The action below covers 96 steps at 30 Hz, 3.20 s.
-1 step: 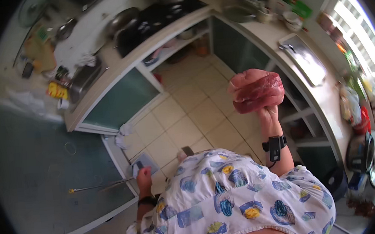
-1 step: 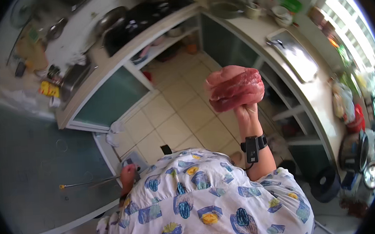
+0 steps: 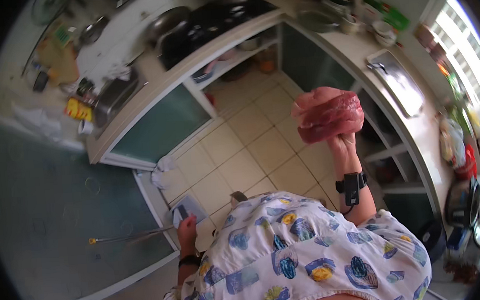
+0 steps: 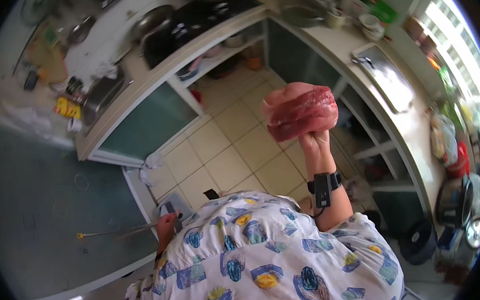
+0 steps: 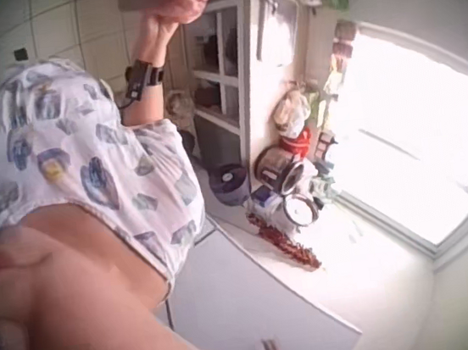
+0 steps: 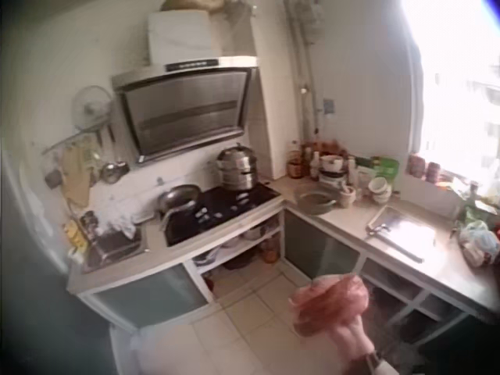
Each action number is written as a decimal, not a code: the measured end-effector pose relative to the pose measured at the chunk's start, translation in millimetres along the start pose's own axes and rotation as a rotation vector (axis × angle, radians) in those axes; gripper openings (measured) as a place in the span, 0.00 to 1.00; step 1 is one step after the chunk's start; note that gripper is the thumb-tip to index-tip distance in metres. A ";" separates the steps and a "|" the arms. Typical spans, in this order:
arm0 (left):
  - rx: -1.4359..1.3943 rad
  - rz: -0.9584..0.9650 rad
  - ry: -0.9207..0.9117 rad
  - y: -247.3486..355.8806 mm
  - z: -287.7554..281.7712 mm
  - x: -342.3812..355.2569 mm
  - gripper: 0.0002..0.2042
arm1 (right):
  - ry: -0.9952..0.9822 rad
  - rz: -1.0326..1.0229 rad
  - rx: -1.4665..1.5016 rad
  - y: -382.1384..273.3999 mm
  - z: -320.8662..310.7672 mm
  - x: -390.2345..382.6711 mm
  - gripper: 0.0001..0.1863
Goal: The person takes a bag of meat from the refrigerator, places it on the counter, and then washes a tray and a knife in the sink with water and a cloth. They then clean the sink area with a spray bottle and cloth before taking the meat out of the bag and washing it under the faucet.
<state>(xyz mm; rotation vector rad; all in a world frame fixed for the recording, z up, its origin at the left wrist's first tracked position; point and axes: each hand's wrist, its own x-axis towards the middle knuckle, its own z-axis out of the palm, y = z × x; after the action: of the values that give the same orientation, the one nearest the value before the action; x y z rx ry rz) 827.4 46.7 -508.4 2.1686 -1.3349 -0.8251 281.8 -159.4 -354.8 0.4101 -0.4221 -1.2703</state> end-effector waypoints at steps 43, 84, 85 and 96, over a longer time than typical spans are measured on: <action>-0.491 0.160 0.190 107.7 -176.6 325.8 0.16 | 0.543 0.318 -0.683 343.3 -212.4 272.2 0.17; -1.476 -0.378 -0.156 176.8 -164.7 401.3 0.18 | 0.714 0.113 -0.588 349.8 -292.9 316.8 0.21; -1.241 -0.147 -0.206 180.7 -154.6 383.3 0.21 | 0.786 0.093 -0.619 357.1 -285.7 317.5 0.21; -0.633 0.143 -0.024 177.1 -134.9 387.2 0.18 | 1.024 0.133 -0.542 353.2 -301.8 308.6 0.25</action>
<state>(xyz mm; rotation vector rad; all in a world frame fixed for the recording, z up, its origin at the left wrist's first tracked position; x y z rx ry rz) 945.5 -368.3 -392.8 1.5568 -1.0371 -1.0455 802.5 -352.7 -406.5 0.4949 0.7361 -0.8495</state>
